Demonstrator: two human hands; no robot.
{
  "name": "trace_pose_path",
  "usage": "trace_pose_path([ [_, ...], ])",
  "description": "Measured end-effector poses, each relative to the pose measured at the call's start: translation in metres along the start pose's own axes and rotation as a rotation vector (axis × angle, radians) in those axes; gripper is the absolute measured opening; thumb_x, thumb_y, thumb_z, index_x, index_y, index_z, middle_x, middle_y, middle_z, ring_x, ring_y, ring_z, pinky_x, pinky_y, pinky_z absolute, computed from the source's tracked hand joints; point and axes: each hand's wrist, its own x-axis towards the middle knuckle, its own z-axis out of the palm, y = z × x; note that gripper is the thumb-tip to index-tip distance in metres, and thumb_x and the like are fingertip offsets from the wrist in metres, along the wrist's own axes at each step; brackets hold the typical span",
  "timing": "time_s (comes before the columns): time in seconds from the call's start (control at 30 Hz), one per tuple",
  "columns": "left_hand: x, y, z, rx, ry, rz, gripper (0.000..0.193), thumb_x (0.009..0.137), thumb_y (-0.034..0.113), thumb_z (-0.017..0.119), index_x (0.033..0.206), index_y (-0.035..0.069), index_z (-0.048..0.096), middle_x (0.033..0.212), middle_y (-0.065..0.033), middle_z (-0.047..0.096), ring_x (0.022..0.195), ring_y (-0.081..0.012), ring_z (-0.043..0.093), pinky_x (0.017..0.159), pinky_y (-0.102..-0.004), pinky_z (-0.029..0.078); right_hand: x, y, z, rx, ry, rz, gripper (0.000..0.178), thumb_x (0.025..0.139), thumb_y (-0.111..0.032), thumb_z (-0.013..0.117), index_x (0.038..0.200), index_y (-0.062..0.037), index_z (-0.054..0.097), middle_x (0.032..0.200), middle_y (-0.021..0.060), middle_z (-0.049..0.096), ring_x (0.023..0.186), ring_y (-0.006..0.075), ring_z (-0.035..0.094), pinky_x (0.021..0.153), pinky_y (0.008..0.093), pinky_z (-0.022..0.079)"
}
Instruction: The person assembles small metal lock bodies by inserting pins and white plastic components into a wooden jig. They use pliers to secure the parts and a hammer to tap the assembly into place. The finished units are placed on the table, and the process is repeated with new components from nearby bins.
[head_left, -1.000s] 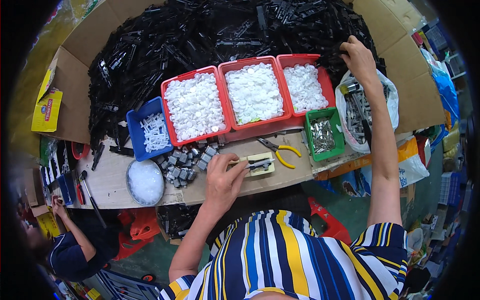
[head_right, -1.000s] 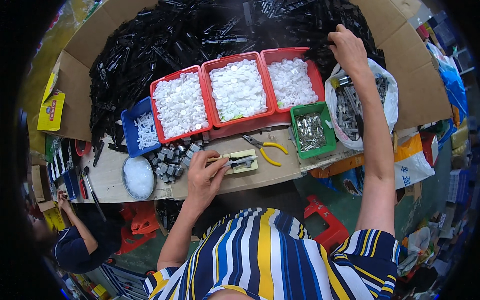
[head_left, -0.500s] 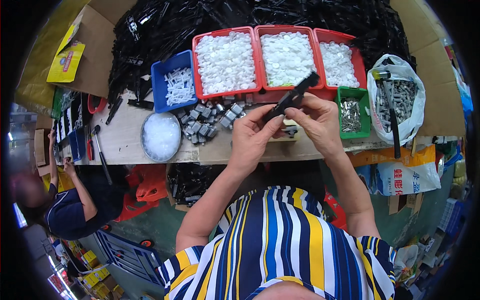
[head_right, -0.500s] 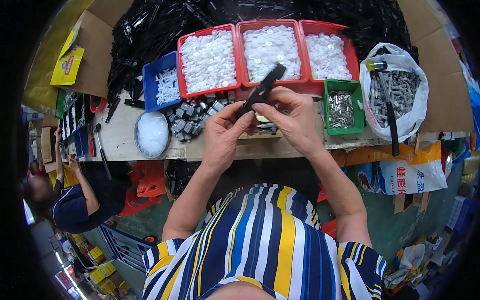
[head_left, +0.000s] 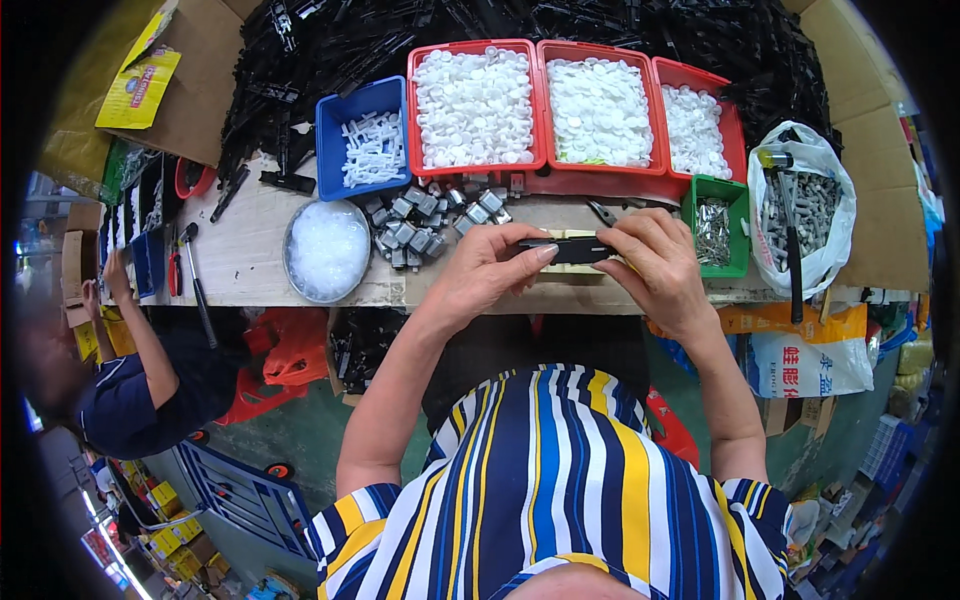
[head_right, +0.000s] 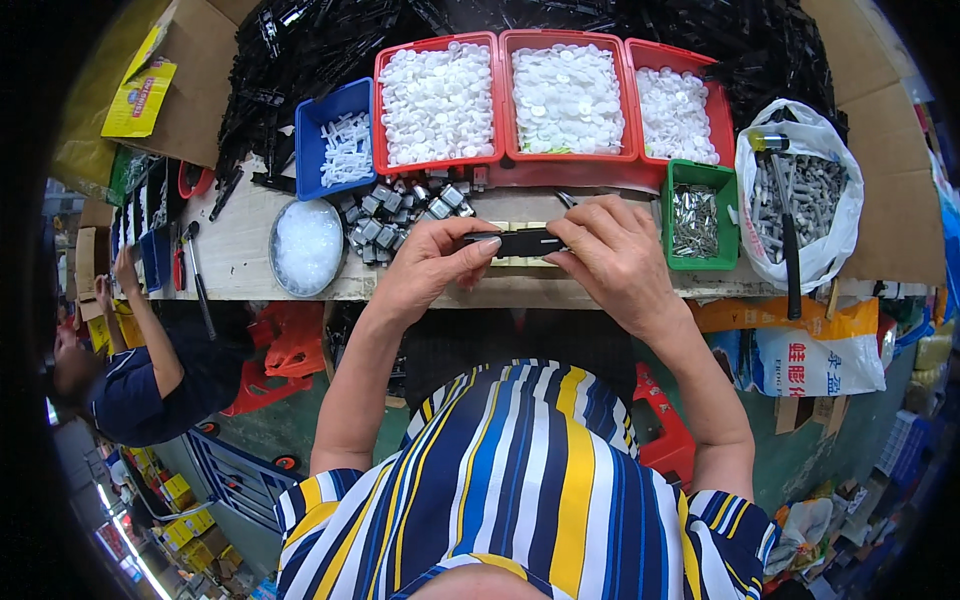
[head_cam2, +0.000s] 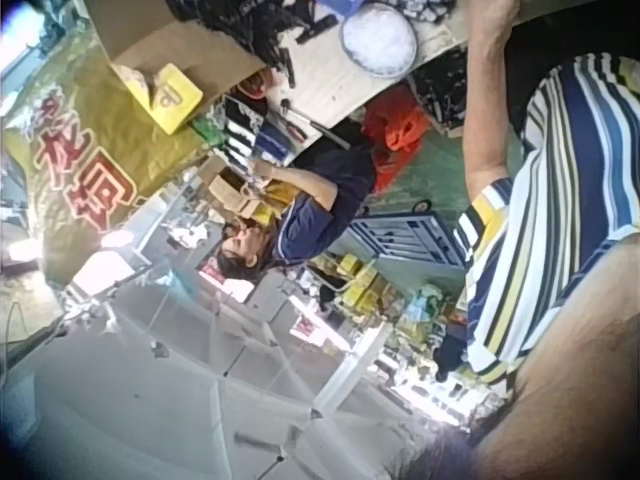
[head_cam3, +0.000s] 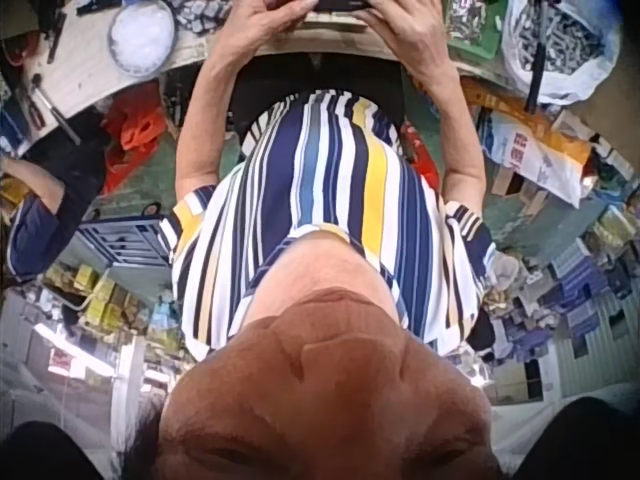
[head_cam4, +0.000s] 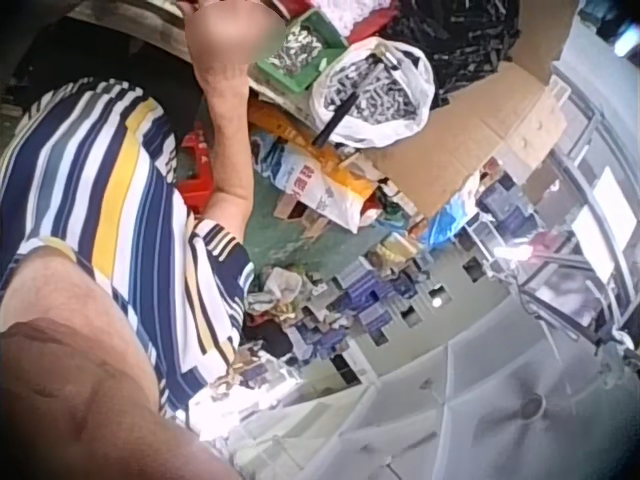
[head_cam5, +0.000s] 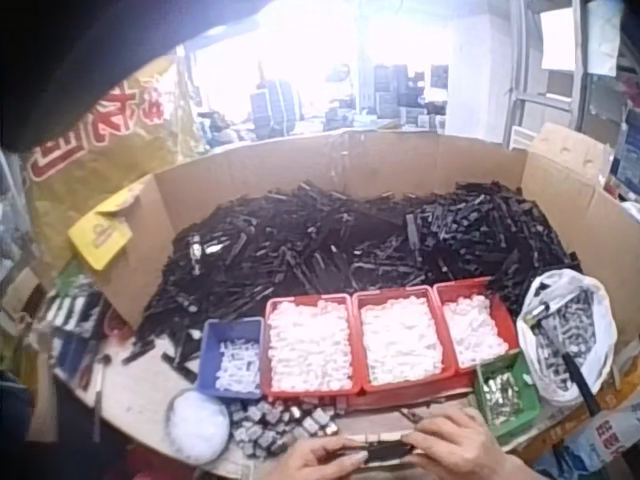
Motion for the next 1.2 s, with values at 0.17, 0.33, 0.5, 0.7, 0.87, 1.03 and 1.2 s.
trace_pose_path([
  [0.17,-0.002,-0.017,-0.011,0.325,0.402,0.302,0.023,0.093,0.012,0.073,0.112,-0.001,0.072,0.083,0.001,0.063,0.072,-0.0023,0.052,0.06,-0.0195,0.04,-0.005,0.013,0.014,0.156,-0.106,0.132,0.029,0.081,-0.018,0.077,0.104,-0.004,0.068,0.099,0.008,0.063,0.097,0.0265,0.06,0.085,0.0408,0.045],
  [0.33,-0.012,-0.018,-0.014,0.502,0.524,0.333,0.018,0.091,0.009,0.074,0.105,0.0,0.074,0.083,0.0009,0.059,0.07,-0.0046,0.05,0.061,-0.0211,0.039,-0.005,0.013,0.029,0.21,-0.121,0.114,0.027,0.083,-0.021,0.076,0.103,-0.0046,0.068,0.101,0.0077,0.062,0.099,0.0264,0.058,0.082,0.0409,0.045],
  [0.5,-0.013,-0.028,-0.015,0.572,0.55,0.401,0.019,0.089,0.008,0.074,0.105,0.0,0.074,0.084,-0.0018,0.062,0.074,-0.0071,0.053,0.063,-0.0228,0.041,0.0,0.012,0.038,0.195,-0.139,0.096,0.027,0.083,-0.022,0.076,0.103,-0.0054,0.067,0.098,0.0068,0.061,0.099,0.0266,0.058,0.082,0.0412,0.044],
  [0.7,-0.01,-0.027,-0.009,0.67,0.57,0.484,0.016,0.083,0.006,0.074,0.098,-0.001,0.073,0.086,-0.0116,0.066,0.081,-0.0252,0.063,0.075,-0.0353,0.049,0.004,0.008,0.038,0.151,-0.184,0.102,0.026,0.083,-0.021,0.076,0.102,-0.006,0.068,0.097,0.0065,0.06,0.098,0.0264,0.058,0.081,0.0417,0.044],
  [0.87,0.004,-0.033,0.005,0.867,0.471,0.722,0.022,0.078,0.006,0.077,0.098,0.0,0.071,0.097,-0.0127,0.064,0.095,-0.0306,0.061,0.08,-0.0398,0.049,0.004,0.009,0.039,0.152,-0.198,0.092,0.025,0.082,-0.02,0.076,0.102,-0.0062,0.068,0.096,0.0066,0.06,0.099,0.0266,0.058,0.081,0.0422,0.044],
  [1.03,0.023,-0.044,0.019,1.009,0.255,0.834,0.026,0.076,0.004,0.076,0.101,0.0,0.069,0.1,-0.0143,0.064,0.094,-0.0322,0.063,0.081,-0.0414,0.052,0.003,0.01,0.035,0.152,-0.196,0.099,0.026,0.081,-0.019,0.076,0.102,-0.0063,0.068,0.097,0.0072,0.06,0.101,0.027,0.058,0.081,0.0425,0.046],
  [1.2,0.024,-0.048,0.016,1.075,0.219,0.839,0.028,0.076,0.002,0.076,0.103,0.0,0.069,0.098,-0.0134,0.064,0.089,-0.0308,0.063,0.077,-0.0403,0.052,-0.002,0.05,-0.021,0.073,0.067,0.222,0.025,0.084,-0.015,0.074,0.105,-0.0029,0.067,0.102,0.013,0.064,0.097,0.0332,0.063,0.083,0.0433,0.049],
])
